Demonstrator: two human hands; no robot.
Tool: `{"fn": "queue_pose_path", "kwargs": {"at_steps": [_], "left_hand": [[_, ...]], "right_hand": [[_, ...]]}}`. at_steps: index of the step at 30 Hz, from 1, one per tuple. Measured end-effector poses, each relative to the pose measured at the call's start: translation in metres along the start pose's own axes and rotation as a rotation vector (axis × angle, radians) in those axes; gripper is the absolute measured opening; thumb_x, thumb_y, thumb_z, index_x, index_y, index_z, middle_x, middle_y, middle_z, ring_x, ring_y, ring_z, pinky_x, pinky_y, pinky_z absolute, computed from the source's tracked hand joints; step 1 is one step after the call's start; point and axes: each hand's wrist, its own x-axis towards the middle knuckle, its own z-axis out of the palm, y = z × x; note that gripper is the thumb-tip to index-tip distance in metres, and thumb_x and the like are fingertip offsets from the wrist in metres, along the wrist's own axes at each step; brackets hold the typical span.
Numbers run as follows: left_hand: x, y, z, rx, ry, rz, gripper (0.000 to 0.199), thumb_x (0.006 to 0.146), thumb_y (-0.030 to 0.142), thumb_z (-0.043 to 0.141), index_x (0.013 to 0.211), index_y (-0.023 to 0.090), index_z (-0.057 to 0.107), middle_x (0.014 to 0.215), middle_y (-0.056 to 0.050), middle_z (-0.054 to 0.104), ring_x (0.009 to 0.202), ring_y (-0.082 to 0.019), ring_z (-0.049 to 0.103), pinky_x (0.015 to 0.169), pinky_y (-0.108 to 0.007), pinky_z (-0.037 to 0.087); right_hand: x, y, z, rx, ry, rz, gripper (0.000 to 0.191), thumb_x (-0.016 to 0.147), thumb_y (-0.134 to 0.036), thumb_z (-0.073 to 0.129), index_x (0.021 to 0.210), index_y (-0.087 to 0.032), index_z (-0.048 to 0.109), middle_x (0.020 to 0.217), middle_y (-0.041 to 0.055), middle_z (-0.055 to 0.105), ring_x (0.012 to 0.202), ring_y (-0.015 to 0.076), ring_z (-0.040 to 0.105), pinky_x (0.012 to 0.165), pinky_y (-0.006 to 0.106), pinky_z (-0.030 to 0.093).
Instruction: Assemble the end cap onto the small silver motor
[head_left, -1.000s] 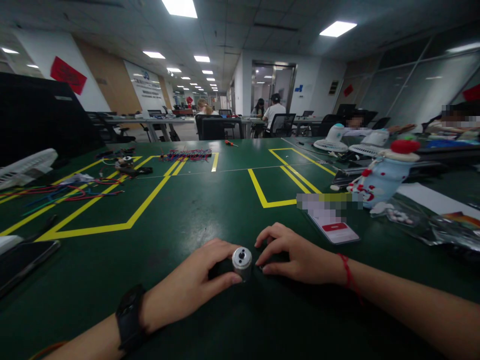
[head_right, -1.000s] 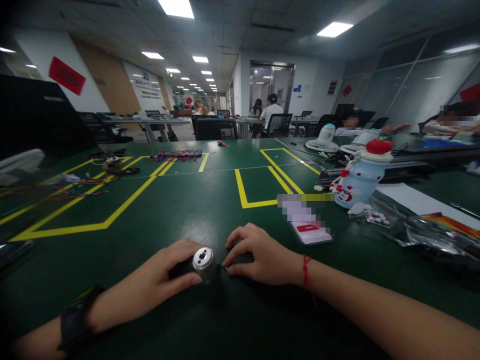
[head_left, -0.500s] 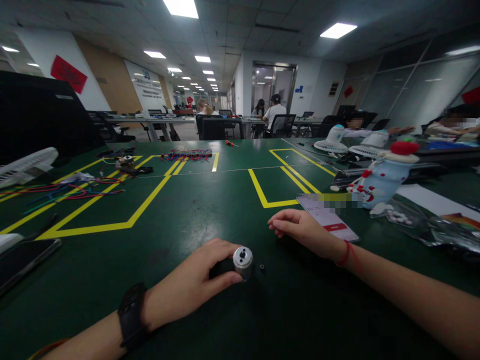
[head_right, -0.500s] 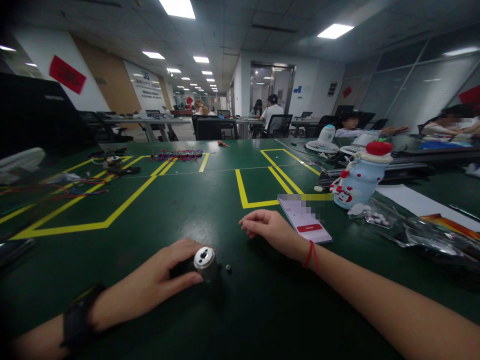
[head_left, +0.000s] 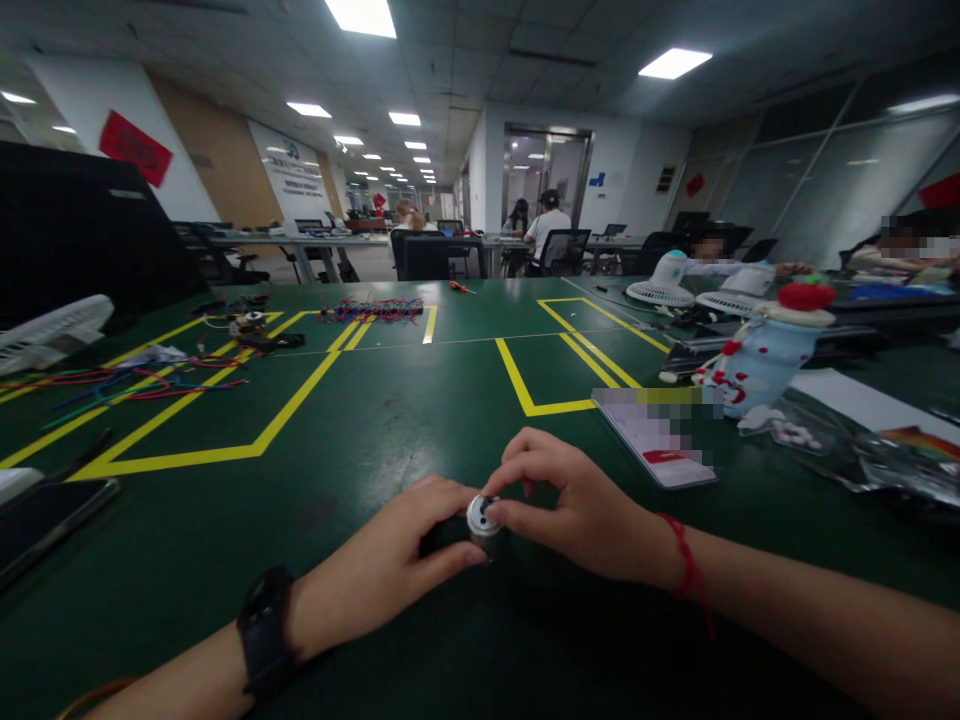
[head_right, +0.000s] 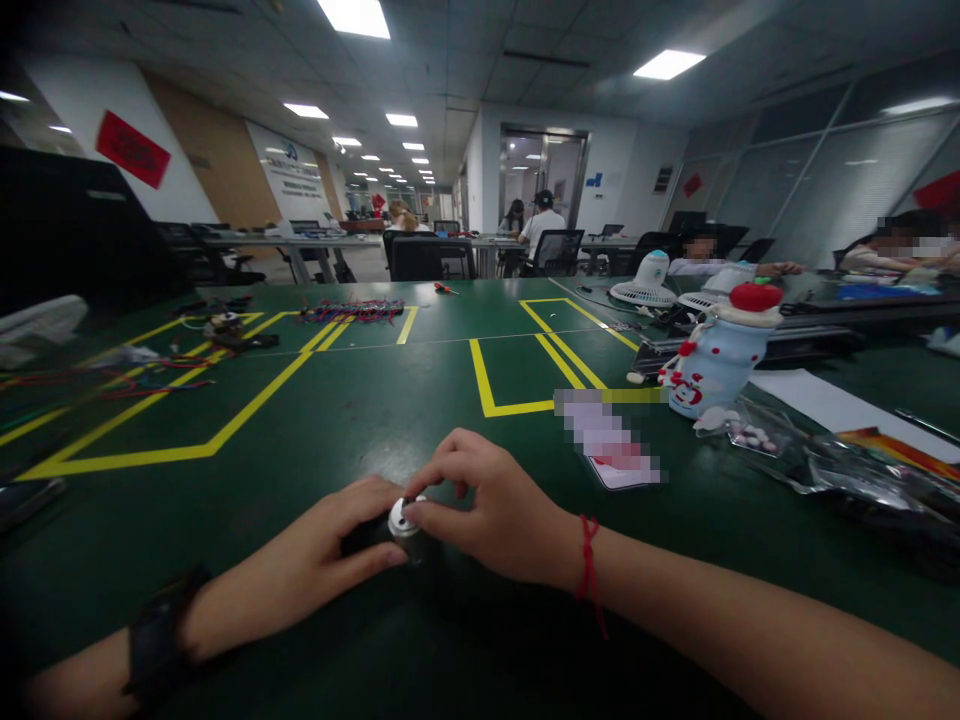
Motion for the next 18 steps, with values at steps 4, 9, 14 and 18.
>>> {"fn": "queue_pose_path", "kwargs": {"at_steps": [4, 9, 14, 18], "left_hand": [[-0.001, 0.000, 0.000, -0.006, -0.002, 0.010, 0.016, 0.090, 0.025, 0.060, 0.106, 0.025, 0.057, 0.105, -0.002, 0.061, 0.095, -0.021, 0.055, 0.084, -0.033, 0.043], [0.000, 0.002, -0.002, -0.013, -0.008, 0.007, 0.021, 0.091, 0.027, 0.060, 0.112, 0.026, 0.056, 0.106, -0.002, 0.062, 0.096, -0.022, 0.055, 0.084, -0.034, 0.042], [0.000, 0.002, -0.004, -0.019, -0.024, -0.002, 0.022, 0.091, 0.027, 0.059, 0.113, 0.027, 0.056, 0.111, -0.002, 0.061, 0.099, -0.022, 0.054, 0.087, -0.035, 0.041], [0.000, 0.001, -0.003, -0.016, -0.028, -0.011, 0.025, 0.091, 0.026, 0.059, 0.116, 0.027, 0.055, 0.111, -0.003, 0.061, 0.099, -0.022, 0.054, 0.087, -0.035, 0.042]], "right_hand": [[-0.002, -0.007, -0.001, -0.040, -0.034, -0.052, 0.014, 0.082, -0.023, 0.063, 0.095, -0.021, 0.068, 0.092, 0.0029, 0.054, 0.083, 0.0137, 0.054, 0.075, 0.027, 0.044], [-0.004, 0.013, -0.014, 0.047, 0.141, 0.066, 0.021, 0.089, -0.033, 0.054, 0.084, -0.018, 0.067, 0.085, 0.0030, 0.058, 0.078, 0.0141, 0.054, 0.071, 0.028, 0.044], [-0.002, 0.056, -0.021, 0.226, 0.280, 0.418, 0.037, 0.088, -0.047, 0.049, 0.083, -0.014, 0.065, 0.068, -0.0004, 0.055, 0.057, 0.0106, 0.048, 0.052, 0.025, 0.036], [-0.001, 0.068, -0.019, 0.244, 0.268, 0.426, 0.039, 0.088, -0.049, 0.048, 0.084, -0.014, 0.065, 0.069, -0.0004, 0.055, 0.057, 0.0097, 0.048, 0.051, 0.024, 0.036]]}}
